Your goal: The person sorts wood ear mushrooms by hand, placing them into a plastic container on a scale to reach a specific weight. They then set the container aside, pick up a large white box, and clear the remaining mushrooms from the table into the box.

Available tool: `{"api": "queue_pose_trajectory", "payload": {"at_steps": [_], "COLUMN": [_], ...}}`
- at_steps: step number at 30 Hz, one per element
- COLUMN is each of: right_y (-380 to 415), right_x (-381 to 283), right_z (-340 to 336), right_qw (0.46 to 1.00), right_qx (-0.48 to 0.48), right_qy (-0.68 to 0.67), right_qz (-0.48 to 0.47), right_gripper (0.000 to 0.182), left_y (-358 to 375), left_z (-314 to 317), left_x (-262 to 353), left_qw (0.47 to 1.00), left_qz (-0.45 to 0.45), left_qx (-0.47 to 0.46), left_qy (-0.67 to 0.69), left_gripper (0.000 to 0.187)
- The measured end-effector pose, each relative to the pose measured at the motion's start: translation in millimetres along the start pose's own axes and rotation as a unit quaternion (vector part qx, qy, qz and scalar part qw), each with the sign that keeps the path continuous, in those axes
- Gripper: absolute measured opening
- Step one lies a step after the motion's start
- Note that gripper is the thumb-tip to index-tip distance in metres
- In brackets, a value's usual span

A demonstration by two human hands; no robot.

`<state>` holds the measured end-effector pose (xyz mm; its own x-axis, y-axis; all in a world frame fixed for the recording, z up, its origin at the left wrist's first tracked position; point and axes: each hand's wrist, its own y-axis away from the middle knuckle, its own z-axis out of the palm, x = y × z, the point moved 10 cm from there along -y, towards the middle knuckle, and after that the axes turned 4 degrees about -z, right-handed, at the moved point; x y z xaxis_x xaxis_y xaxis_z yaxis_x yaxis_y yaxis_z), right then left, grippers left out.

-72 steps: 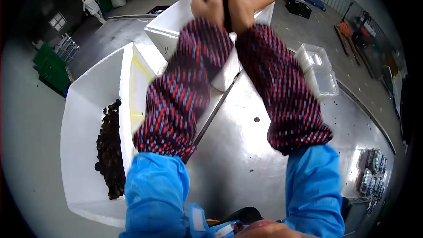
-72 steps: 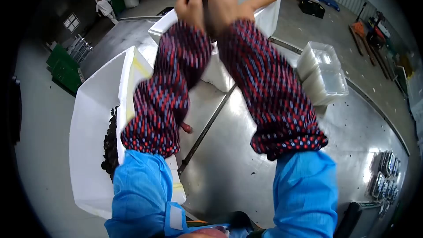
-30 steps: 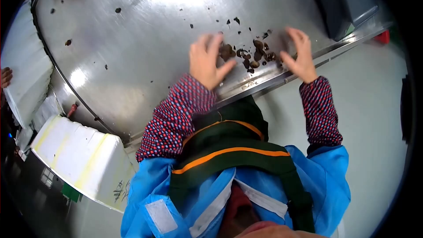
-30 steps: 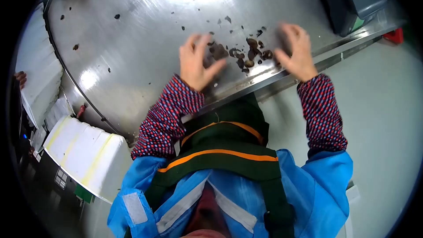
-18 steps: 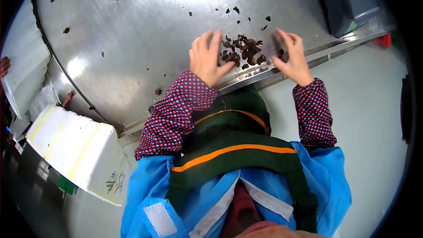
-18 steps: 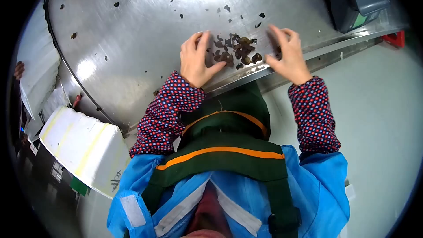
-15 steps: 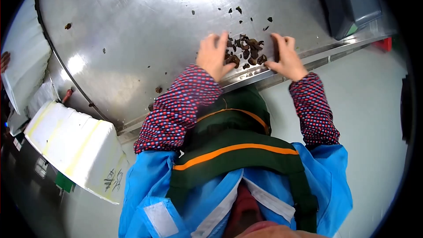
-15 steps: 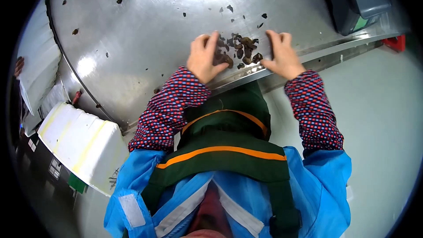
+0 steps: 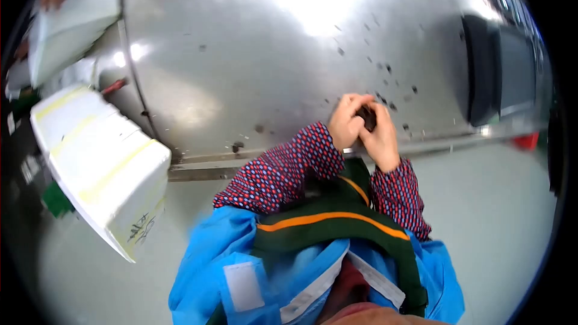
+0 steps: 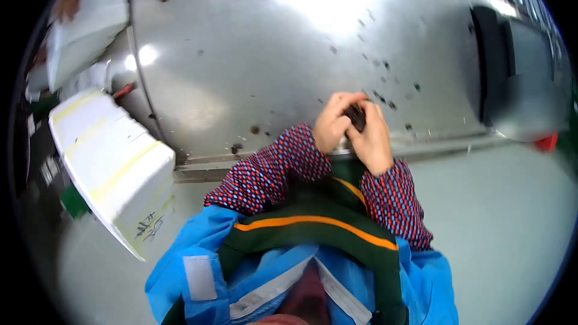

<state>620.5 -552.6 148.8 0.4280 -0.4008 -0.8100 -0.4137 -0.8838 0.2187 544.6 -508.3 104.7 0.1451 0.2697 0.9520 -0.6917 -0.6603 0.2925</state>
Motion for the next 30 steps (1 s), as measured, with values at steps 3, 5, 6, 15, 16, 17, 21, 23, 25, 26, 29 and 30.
{"api": "queue_pose_trajectory", "payload": {"at_steps": [3, 5, 6, 15, 16, 17, 21, 23, 25, 26, 29, 30], "right_y": [-31.1, -49.8, -56.6, -76.6, -76.0, -75.1, -95.3, -108.6, -114.0, -109.2, -71.4, -64.8], "right_x": [-76.7, -133.9, -157.2, -352.6, -379.6, -399.8, -420.9, -401.2, -345.9, -310.2, -219.9, -190.7], "right_z": [17.1, 47.2, 62.3, 181.3, 188.8, 194.6, 183.0, 179.1, 192.0, 196.2, 210.0, 212.4], "right_qw": [0.992, 0.983, 0.978, 0.875, 0.871, 0.872, 0.88, 0.912, 0.969, 0.985, 0.974, 0.98], "right_qx": [-0.035, -0.077, -0.093, -0.056, -0.057, -0.06, 0.026, 0.024, -0.039, -0.069, -0.119, -0.14], "right_qy": [0.076, 0.081, 0.098, 0.074, 0.082, 0.089, 0.009, -0.048, -0.039, -0.032, 0.094, 0.088], "right_qz": [-0.097, -0.143, -0.16, -0.476, -0.481, -0.479, -0.474, -0.406, -0.239, -0.154, -0.166, -0.109], "right_gripper": [0.035, 0.037, 0.04, 0.045, 0.042, 0.039, 0.021, 0.013, 0.011, 0.011, 0.01, 0.011], "left_y": [-3.8, -3.7, -5.5, -54.9, -63.2, -66.3, -40.3, -50.3, -64.5, -77.9, -26.2, -33.3], "left_z": [-53.5, -87.8, -104.7, -301.0, -328.0, -355.4, -498.3, -608.9, -685.0, -703.9, -711.1, -703.7], "left_x": [18.9, 32.0, 38.2, 52.8, 51.4, 53.4, 213.2, 323.2, 381.5, 384.2, 406.1, 400.9], "left_qw": [0.97, 0.895, 0.856, 0.707, 0.683, 0.657, 0.669, 0.68, 0.708, 0.724, 0.718, 0.73], "left_qz": [-0.069, -0.144, -0.142, 0.086, 0.105, 0.117, 0.183, 0.37, 0.329, 0.23, 0.235, 0.304], "left_qx": [0.132, 0.195, 0.2, 0.052, 0.05, 0.05, 0.175, 0.119, 0.193, 0.205, 0.45, 0.433], "left_qy": [0.193, 0.373, 0.455, 0.7, 0.721, 0.743, 0.699, 0.621, 0.595, 0.616, 0.476, 0.432], "left_gripper": [0.034, 0.036, 0.033, 0.026, 0.026, 0.026, 0.015, 0.017, 0.042, 0.054, 0.061, 0.052]}}
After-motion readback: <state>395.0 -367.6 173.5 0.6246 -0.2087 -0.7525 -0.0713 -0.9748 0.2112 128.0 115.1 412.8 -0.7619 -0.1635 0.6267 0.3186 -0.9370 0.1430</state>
